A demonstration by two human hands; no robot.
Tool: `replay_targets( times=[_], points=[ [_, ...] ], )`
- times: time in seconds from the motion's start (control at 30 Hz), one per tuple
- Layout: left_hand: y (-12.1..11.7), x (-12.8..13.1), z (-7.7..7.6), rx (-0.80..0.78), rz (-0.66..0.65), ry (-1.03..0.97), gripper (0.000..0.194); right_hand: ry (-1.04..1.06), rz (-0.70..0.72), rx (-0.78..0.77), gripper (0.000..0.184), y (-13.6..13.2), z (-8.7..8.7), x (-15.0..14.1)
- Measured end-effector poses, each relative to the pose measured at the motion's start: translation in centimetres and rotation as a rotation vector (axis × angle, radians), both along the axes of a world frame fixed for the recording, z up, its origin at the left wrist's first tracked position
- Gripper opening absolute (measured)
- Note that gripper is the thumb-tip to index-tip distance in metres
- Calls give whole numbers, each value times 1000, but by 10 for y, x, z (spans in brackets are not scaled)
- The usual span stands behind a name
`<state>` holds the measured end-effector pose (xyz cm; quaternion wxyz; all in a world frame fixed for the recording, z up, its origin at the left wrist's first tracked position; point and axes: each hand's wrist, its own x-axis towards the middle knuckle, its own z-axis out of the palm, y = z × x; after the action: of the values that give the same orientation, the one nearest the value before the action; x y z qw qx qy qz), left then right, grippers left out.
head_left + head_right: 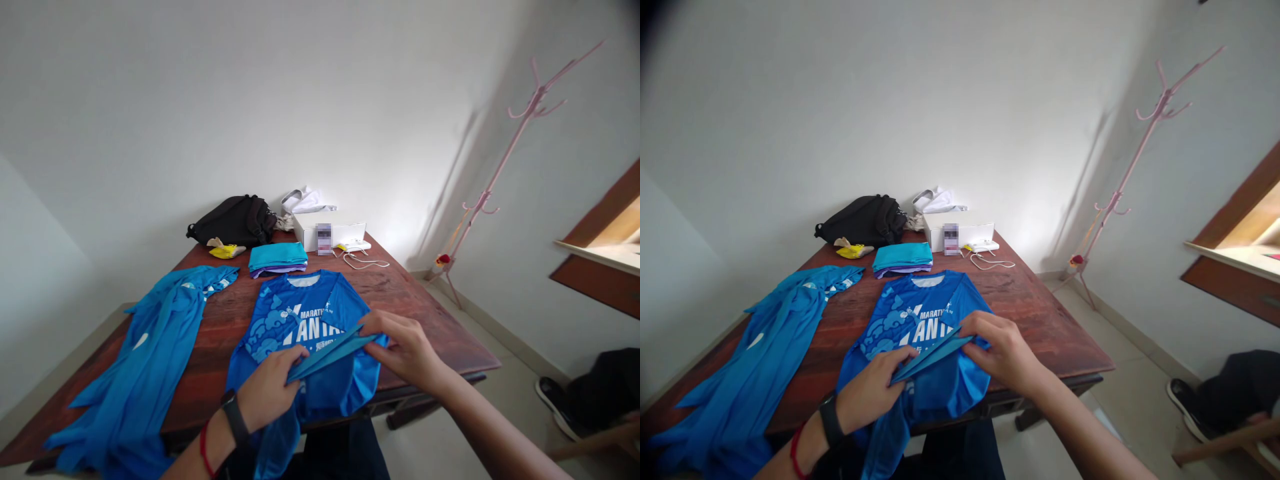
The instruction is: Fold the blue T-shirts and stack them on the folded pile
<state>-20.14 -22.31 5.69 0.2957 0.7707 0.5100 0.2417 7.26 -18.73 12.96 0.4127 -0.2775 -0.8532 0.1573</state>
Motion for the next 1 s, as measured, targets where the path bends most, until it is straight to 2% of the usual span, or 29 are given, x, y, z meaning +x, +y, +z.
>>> replay_targets(
  times=[0.13,0.27,0.43,0.63,0.83,0.93,1.0],
  points=[
    [-7,-31,-7,-8,66,35,49,140,-200,75,5,9,4,16],
    [-8,-68,-6,-68,117,80,40,197,-341,71,21,18,1,36],
    [-11,-102,-10,-67,164,148,34,119,-379,63,13,23,0,57],
    [-20,-115,-19,-92,156,177,32,139,-320,-55,8,28,4,70],
    [-34,-133,-1,-93,108,166,33,200,-323,-266,22,23,6,89],
    [-45,-153,11,12,157,140,26,153,-326,-371,26,8,6,110],
    [-56,-171,15,111,170,99,20,132,-322,-359,22,-6,7,130]
  ],
)
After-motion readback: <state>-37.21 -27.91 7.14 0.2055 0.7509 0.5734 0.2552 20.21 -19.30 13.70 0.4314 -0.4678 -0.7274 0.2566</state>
